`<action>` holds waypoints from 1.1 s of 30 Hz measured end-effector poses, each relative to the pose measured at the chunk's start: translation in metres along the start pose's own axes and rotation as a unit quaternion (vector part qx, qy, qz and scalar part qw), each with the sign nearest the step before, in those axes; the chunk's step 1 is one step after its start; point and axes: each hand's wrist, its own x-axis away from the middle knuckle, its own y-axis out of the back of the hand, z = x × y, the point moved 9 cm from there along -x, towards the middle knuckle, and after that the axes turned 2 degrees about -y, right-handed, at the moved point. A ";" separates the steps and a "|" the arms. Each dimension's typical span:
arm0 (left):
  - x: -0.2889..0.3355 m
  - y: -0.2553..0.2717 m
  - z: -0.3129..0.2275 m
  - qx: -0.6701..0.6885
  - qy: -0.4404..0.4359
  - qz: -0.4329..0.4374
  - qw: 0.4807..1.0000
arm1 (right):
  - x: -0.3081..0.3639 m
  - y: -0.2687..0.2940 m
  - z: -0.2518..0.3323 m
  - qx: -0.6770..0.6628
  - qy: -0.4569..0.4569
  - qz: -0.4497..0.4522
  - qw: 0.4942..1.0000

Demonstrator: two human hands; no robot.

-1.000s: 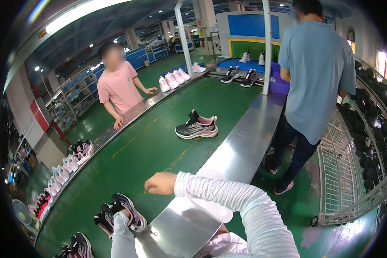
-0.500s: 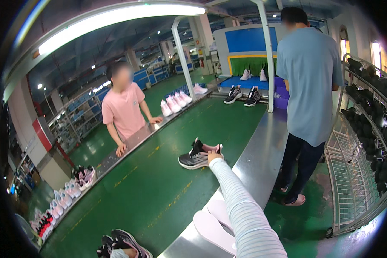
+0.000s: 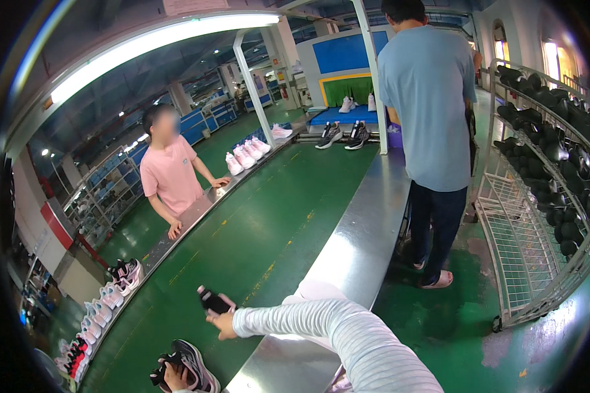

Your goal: The person repeatedly picks up pink shoe insoles and inserts them into black and pink sneakers on a conveyor belt. The person handles the shoes and insoles one at a time, placing the insoles inside the shoes and then moving the shoes along the belt.

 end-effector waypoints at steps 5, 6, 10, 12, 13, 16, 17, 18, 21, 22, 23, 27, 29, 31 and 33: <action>-0.002 -0.003 -0.014 0.072 0.052 -0.021 0.996 | 0.083 0.043 0.100 0.023 0.104 0.038 0.994; -0.001 -0.001 -0.012 0.079 0.062 -0.027 0.995 | 0.099 0.063 0.095 0.004 0.040 0.032 0.999; 0.010 -0.007 -0.021 0.115 0.108 -0.055 0.986 | 0.155 0.078 0.006 0.169 -0.164 -0.099 0.967; 0.006 -0.008 -0.023 0.065 0.097 -0.051 0.992 | 0.192 0.068 -0.027 0.228 -0.265 -0.106 0.931; 0.008 -0.008 -0.025 0.018 0.090 -0.041 0.995 | 0.205 0.061 -0.035 0.240 -0.305 -0.078 0.918; 0.015 -0.010 -0.060 -0.404 -0.025 -0.008 0.914 | 0.212 0.036 -0.039 0.279 -0.293 -0.028 0.914; 0.021 -0.014 -0.075 -0.535 -0.126 -0.027 0.835 | 0.213 0.028 -0.038 0.286 -0.281 -0.003 0.916; 0.020 -0.008 -0.069 -0.603 -0.133 0.023 0.786 | 0.207 0.030 -0.032 0.304 -0.273 -0.022 0.912; 0.028 -0.043 -0.064 -0.629 -0.037 0.012 0.776 | 0.227 0.037 -0.056 0.327 -0.326 -0.014 0.887; 0.048 -0.062 -0.098 -0.628 -0.124 0.005 0.769 | 0.239 0.042 -0.060 0.318 -0.346 0.007 0.883; 0.061 -0.050 -0.126 -0.599 -0.147 -0.031 0.787 | 0.242 0.046 -0.056 0.312 -0.352 0.023 0.882; 0.140 0.067 -0.208 -0.434 -0.291 -0.277 0.806 | 0.233 0.035 -0.054 0.280 -0.349 0.064 0.892; 0.179 0.128 -0.221 -0.458 -0.256 -0.357 0.773 | 0.242 0.040 -0.061 0.248 -0.361 0.006 0.899; 0.231 0.200 -0.225 -0.483 -0.273 -0.438 0.708 | 0.240 0.046 -0.046 0.249 -0.342 -0.004 0.906; 0.269 0.271 -0.219 -0.516 -0.121 -0.466 0.708 | 0.237 0.074 -0.030 0.275 -0.308 -0.123 0.902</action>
